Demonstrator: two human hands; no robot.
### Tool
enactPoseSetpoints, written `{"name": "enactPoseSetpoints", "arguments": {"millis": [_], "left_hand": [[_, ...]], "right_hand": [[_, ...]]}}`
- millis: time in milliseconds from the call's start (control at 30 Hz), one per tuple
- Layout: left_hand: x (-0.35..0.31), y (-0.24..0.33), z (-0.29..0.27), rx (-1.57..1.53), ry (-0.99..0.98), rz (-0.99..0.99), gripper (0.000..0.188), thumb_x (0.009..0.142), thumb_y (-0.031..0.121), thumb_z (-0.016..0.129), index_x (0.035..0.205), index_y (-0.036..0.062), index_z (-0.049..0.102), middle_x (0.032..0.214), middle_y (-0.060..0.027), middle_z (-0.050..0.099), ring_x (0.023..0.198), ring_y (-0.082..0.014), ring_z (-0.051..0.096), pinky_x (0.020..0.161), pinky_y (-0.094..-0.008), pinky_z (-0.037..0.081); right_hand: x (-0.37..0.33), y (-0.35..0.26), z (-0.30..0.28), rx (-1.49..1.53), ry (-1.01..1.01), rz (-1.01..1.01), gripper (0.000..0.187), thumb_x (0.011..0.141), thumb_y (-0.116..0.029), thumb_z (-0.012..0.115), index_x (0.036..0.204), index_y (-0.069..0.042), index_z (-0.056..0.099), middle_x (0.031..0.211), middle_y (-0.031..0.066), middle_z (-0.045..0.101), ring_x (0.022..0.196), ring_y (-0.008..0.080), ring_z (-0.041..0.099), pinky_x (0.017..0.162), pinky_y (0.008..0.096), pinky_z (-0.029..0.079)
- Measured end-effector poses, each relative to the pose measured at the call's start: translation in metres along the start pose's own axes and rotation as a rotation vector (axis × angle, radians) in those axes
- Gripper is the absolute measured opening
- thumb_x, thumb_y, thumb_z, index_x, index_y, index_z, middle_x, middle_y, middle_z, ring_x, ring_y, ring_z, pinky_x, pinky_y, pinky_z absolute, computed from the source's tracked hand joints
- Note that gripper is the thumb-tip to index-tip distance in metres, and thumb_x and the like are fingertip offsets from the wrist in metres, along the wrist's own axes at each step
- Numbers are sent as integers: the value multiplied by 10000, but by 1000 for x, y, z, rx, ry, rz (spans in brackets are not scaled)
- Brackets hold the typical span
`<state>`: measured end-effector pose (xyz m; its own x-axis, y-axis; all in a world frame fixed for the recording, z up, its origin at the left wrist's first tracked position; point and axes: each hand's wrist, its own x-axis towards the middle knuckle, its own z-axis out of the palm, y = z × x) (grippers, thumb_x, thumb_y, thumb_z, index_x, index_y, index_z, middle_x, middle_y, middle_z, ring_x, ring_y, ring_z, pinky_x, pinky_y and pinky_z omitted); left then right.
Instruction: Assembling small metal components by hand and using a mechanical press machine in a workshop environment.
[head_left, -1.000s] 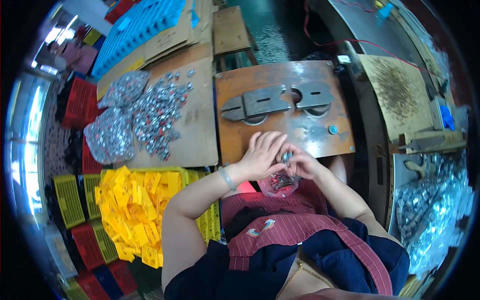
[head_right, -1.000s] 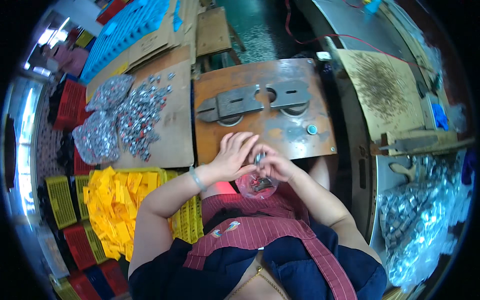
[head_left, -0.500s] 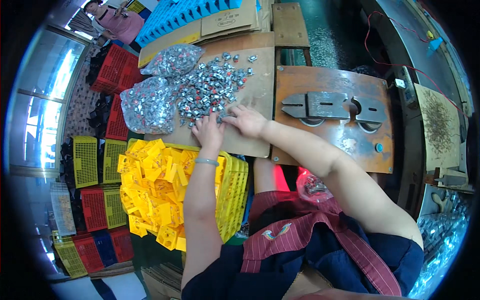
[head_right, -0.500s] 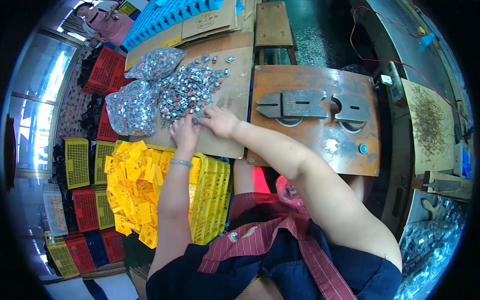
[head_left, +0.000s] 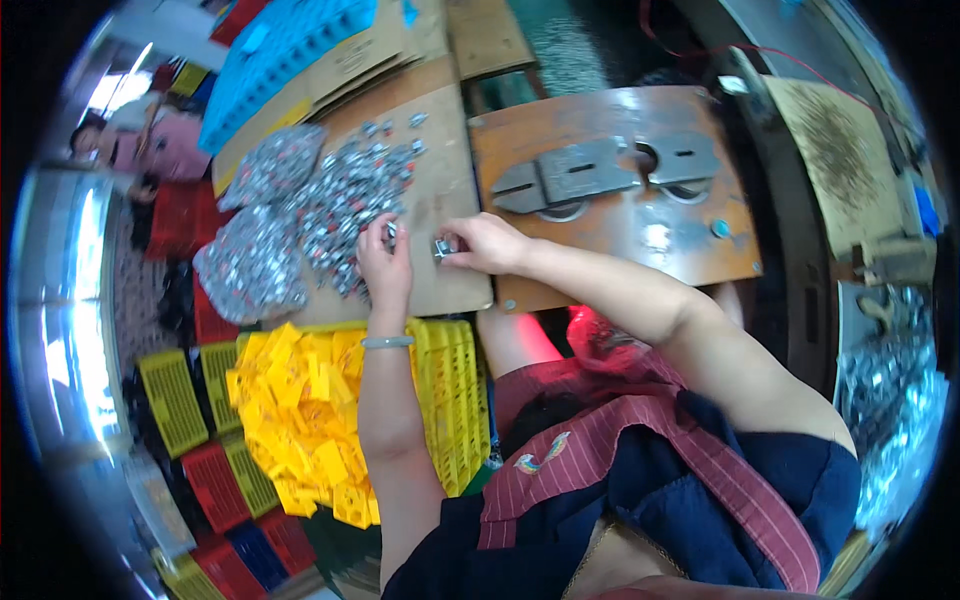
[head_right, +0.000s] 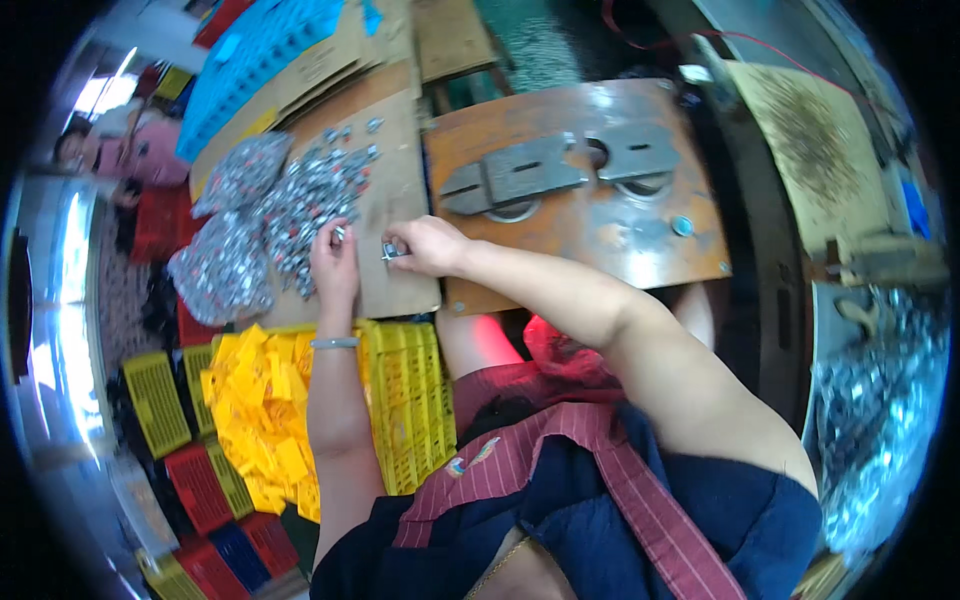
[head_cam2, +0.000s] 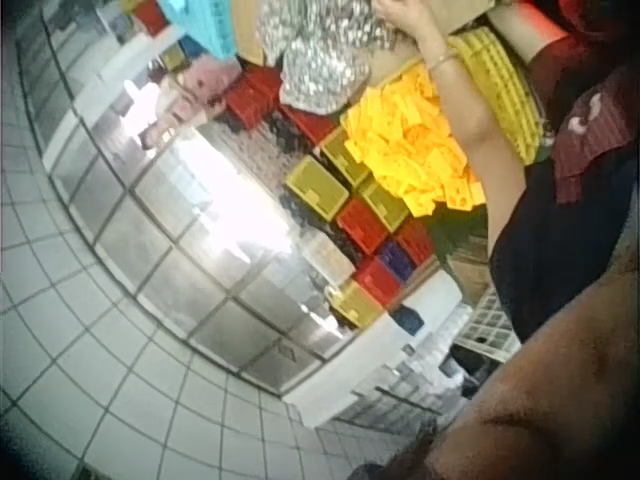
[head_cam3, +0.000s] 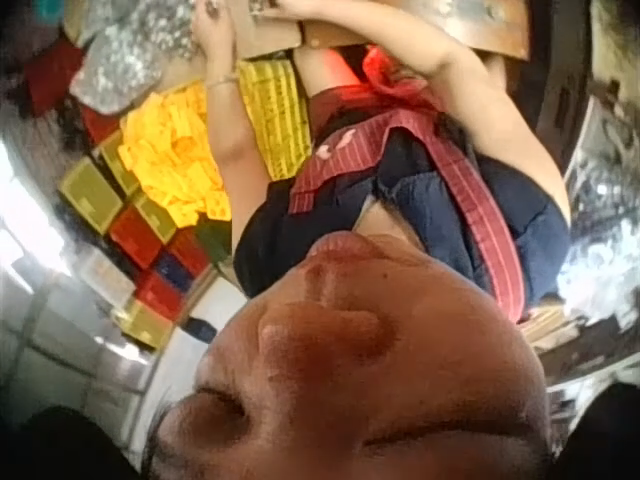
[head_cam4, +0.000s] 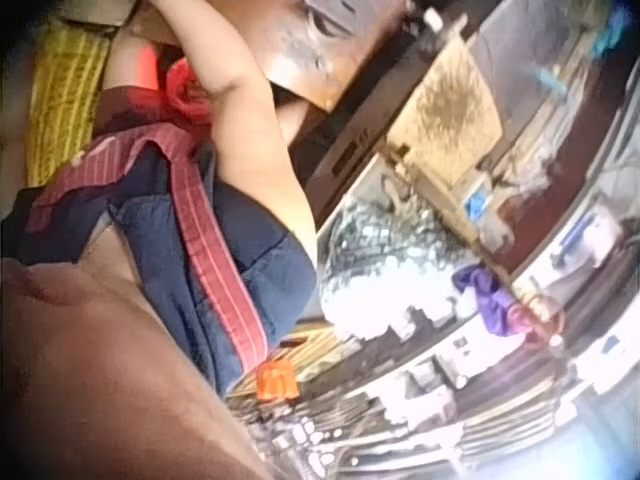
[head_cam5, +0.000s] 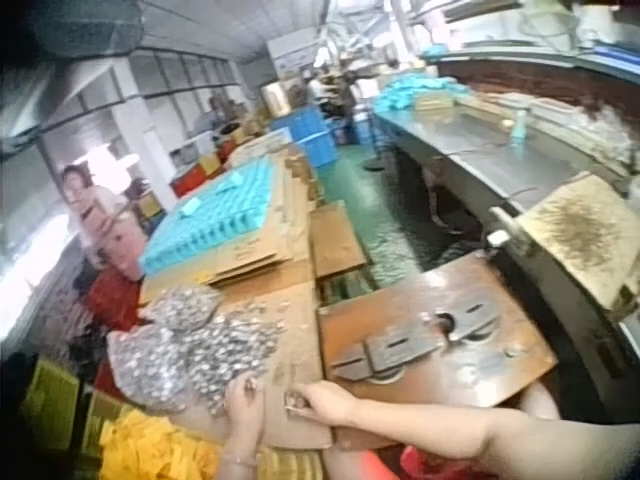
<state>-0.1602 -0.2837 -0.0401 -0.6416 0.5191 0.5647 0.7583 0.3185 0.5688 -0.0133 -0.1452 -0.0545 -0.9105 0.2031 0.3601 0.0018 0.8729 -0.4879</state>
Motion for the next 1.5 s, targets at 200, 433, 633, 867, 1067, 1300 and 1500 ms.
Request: {"name": "enactPoseSetpoints", "arguments": {"millis": [200,433,633,867,1067,1300,1500], "left_hand": [[32,157,120,-764,-367,294,185,832,136,721,1000,71,682,928,-98,645,861,-192,597,809,-305,482],[44,239,198,-157,-534,471,229,771,333,750,927,166,738,901,-77,710,888,-285,665,854,-424,471],[45,252,201,-61,-638,460,332,830,406,694,1021,135,716,1054,-109,675,1027,-295,630,912,-424,473],[32,245,197,155,-343,839,376,856,338,647,1003,-8,663,1279,-186,461,1254,-344,370,1072,-526,235],[-77,186,123,-191,-574,985,496,817,355,660,1156,24,512,1240,-192,438,1222,-371,385,1051,-560,241],[-82,48,0,-8,-336,326,352,869,228,630,1127,5,544,1115,-236,576,1056,-394,560,917,-443,458],[-63,-40,-70,613,-284,-243,440,824,310,693,1095,15,512,1021,-234,610,963,-429,594,792,-496,500]], "right_hand": [[-142,64,-80,1375,628,720,213,886,-193,700,1004,-43,605,785,25,646,649,97,601,611,218,504],[-147,111,-101,1502,920,572,206,878,-228,724,861,-83,580,754,6,619,631,82,564,576,219,482],[-156,105,-124,1344,761,745,276,881,-318,711,877,-69,592,717,6,603,528,84,503,474,236,422],[-158,121,-102,1681,695,524,190,934,-247,640,879,-71,594,705,10,623,530,70,523,480,211,453],[-235,51,-78,1970,253,420,301,867,-14,540,1162,-72,540,1064,147,627,720,158,632,573,259,530],[-242,44,-8,-43,-507,164,262,771,-141,671,1024,-80,638,879,151,675,787,293,670,724,401,544],[-103,-48,-13,-35,-313,-91,199,809,-181,605,976,-76,638,777,148,669,798,392,646,704,493,517]]}}
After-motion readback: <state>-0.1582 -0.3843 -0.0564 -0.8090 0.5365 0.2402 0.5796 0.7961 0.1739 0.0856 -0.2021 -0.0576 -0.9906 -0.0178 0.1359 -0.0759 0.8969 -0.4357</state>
